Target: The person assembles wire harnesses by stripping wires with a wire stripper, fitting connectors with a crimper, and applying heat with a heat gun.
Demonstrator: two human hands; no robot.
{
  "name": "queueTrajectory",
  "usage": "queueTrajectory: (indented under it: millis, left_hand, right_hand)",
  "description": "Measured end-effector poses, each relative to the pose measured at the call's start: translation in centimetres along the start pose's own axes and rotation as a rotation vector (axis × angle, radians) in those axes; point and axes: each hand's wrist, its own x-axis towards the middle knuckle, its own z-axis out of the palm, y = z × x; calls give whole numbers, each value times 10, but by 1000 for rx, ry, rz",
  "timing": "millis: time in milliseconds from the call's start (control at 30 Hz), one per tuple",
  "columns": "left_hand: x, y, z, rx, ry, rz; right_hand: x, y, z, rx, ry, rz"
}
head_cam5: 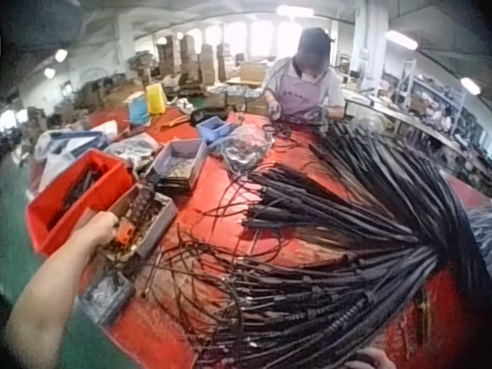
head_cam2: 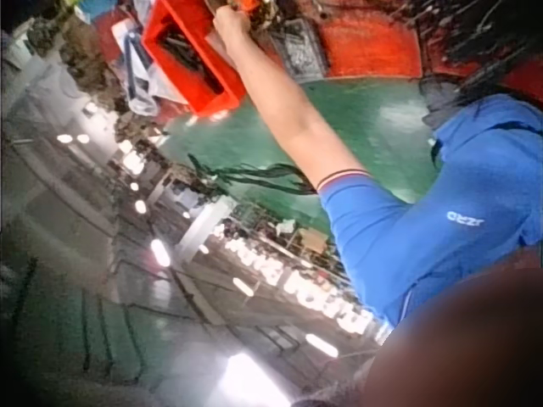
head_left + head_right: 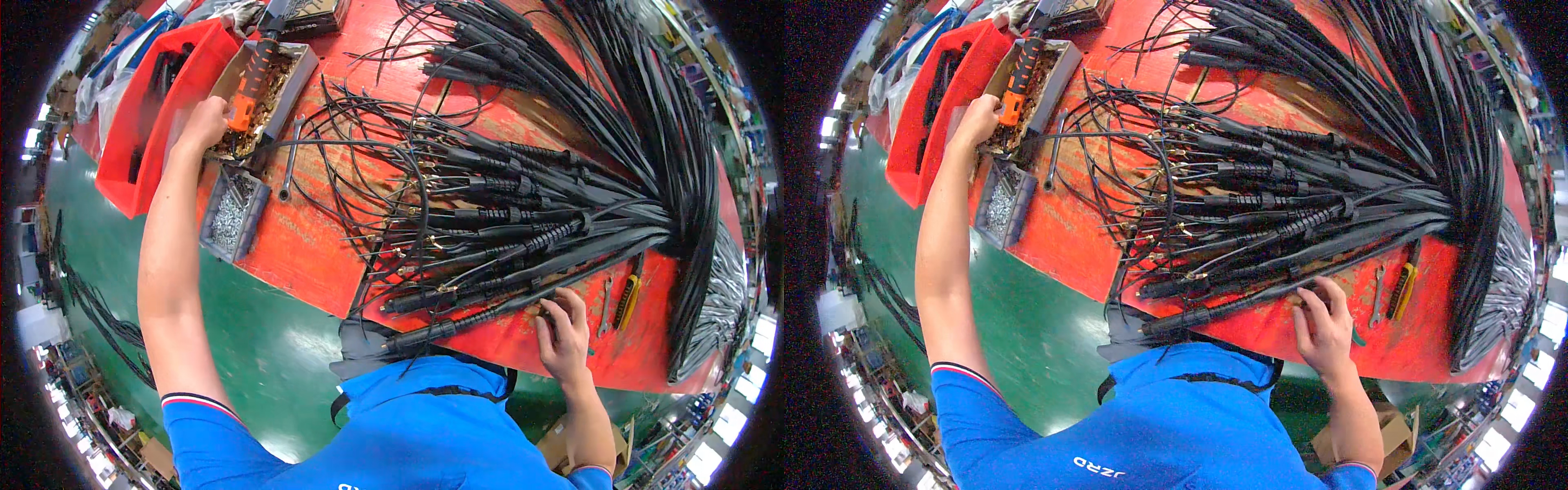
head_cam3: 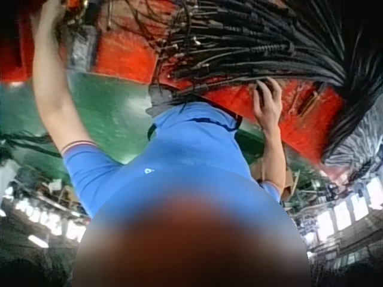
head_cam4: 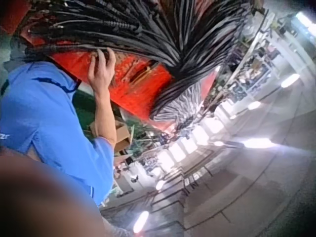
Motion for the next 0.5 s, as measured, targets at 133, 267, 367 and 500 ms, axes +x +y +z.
queueTrajectory:
  millis: [133, 267, 367, 500]
  left_hand:
    - [-17, 11, -8, -45, 110, 42]
    - [-59, 33, -37, -182, 371, -23]
    - [-114, 70, -59, -537, 540, -20]
    - [-247, 151, -54, -1223, 419, -144]
  right_hand:
    - [32, -20, -2, 41, 1, -107]
    - [80, -45, -5, 78, -46, -268]
    - [115, -61, 2, 89, -150, -403]
    - [145, -74, 18, -17, -283, -671]
